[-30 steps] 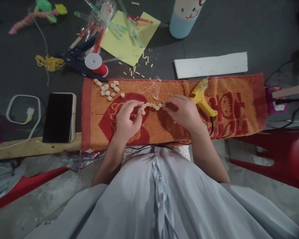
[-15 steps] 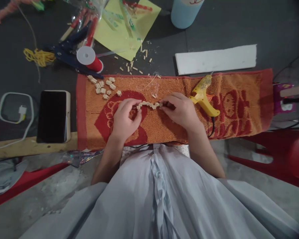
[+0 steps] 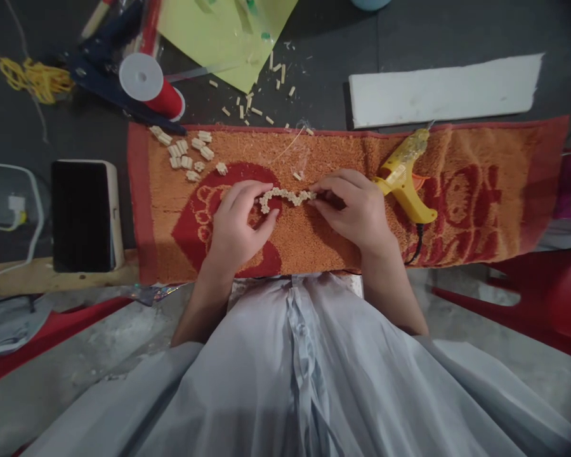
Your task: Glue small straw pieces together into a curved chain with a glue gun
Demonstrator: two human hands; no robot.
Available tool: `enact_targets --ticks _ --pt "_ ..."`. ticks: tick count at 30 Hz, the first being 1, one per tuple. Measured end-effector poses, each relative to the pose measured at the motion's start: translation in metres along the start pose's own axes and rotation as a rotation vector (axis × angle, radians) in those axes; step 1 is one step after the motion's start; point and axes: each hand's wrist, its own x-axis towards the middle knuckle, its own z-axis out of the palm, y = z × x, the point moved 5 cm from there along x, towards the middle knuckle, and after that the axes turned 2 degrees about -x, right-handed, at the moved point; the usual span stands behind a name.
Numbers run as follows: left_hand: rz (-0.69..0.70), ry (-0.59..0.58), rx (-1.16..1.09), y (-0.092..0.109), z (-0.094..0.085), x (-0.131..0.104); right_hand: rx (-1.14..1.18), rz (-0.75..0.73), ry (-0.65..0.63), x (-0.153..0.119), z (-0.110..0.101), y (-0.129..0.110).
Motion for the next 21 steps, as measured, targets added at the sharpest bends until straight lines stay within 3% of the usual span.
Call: enact_targets --ticks 15,21 --pt "0.065 -0.029 0.075 0.0063 0.0032 -0.0002 0.011 0.006 -0.015 -0.0001 0.0012 0.0014" --pt "0.079 -0.032 0.099 0.0078 0.0025 -0.0007 -0.001 -0.044 0.047 -0.0010 0.0006 0.0006"
